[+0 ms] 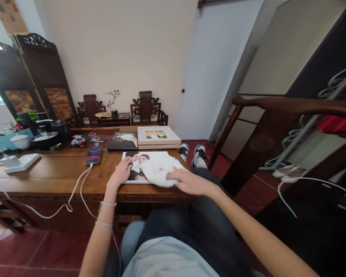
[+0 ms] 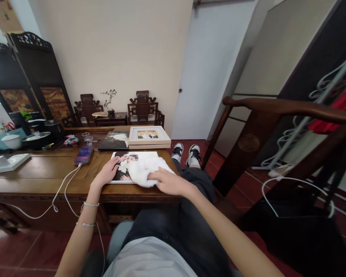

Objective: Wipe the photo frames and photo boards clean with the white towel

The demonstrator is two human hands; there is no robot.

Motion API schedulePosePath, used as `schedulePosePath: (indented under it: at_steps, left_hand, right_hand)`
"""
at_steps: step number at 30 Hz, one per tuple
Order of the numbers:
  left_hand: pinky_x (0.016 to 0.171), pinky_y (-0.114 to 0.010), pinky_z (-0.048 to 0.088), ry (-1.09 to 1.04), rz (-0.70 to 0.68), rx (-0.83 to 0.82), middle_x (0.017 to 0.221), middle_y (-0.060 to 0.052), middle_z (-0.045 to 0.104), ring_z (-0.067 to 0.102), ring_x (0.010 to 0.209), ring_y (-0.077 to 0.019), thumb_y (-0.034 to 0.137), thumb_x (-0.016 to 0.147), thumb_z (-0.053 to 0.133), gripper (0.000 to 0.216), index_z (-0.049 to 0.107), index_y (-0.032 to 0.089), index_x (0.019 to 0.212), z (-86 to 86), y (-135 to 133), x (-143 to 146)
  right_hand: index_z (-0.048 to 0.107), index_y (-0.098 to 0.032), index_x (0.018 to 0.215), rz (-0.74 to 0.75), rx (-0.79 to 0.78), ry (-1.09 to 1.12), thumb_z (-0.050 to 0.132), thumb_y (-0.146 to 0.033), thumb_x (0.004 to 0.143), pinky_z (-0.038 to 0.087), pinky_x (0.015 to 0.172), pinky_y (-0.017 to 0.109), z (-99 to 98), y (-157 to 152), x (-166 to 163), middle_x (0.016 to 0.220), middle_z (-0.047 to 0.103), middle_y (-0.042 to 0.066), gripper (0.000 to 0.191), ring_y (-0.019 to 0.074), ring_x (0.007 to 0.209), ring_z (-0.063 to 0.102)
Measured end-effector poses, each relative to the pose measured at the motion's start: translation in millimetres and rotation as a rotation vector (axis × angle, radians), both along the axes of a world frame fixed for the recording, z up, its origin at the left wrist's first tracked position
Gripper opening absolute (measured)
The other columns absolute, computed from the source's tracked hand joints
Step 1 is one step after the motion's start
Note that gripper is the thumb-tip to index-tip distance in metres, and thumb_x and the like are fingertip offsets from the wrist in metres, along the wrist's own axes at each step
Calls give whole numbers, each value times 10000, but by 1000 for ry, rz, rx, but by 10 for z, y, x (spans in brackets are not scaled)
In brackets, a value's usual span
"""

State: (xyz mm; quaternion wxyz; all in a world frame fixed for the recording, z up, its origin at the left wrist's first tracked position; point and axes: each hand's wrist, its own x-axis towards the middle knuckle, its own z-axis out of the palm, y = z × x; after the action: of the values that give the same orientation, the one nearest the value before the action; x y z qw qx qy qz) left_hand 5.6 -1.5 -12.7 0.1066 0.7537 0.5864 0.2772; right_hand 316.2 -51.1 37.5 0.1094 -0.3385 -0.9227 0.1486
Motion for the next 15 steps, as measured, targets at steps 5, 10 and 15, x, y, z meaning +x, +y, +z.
schedulePosePath:
  at_steps: [5,10,15]
  left_hand:
    - [1253,-503,312,-6,9,23,1599,-143,462,380,1523,-270,221,1002,403,469,568,170,1438,-48,42,-19]
    - [1247,-486,325,-19,22,12,1587,-124,485,391,1518,-259,218,991,421,456,584,196,1417,-69,102,-25]
    - [1247,-490,321,-13,31,-11,1604,-131,460,378,1525,-261,208,999,388,472,556,175,1438,-35,61,2]
  right_hand:
    - [697,-144,1308,-139,80,42,422,-6,719,413,1140,509,37,804,-291,1380,677,124,664,331,1283,609]
    - [626,-145,1383,-255,161,3,395,-30,805,257,1170,678,-90,902,-404,1498,570,172,633,366,1427,469]
    - [678,-173,1237,-128,154,23,401,-11,774,153,1234,645,-255,263,-176,1482,585,156,563,282,1544,293]
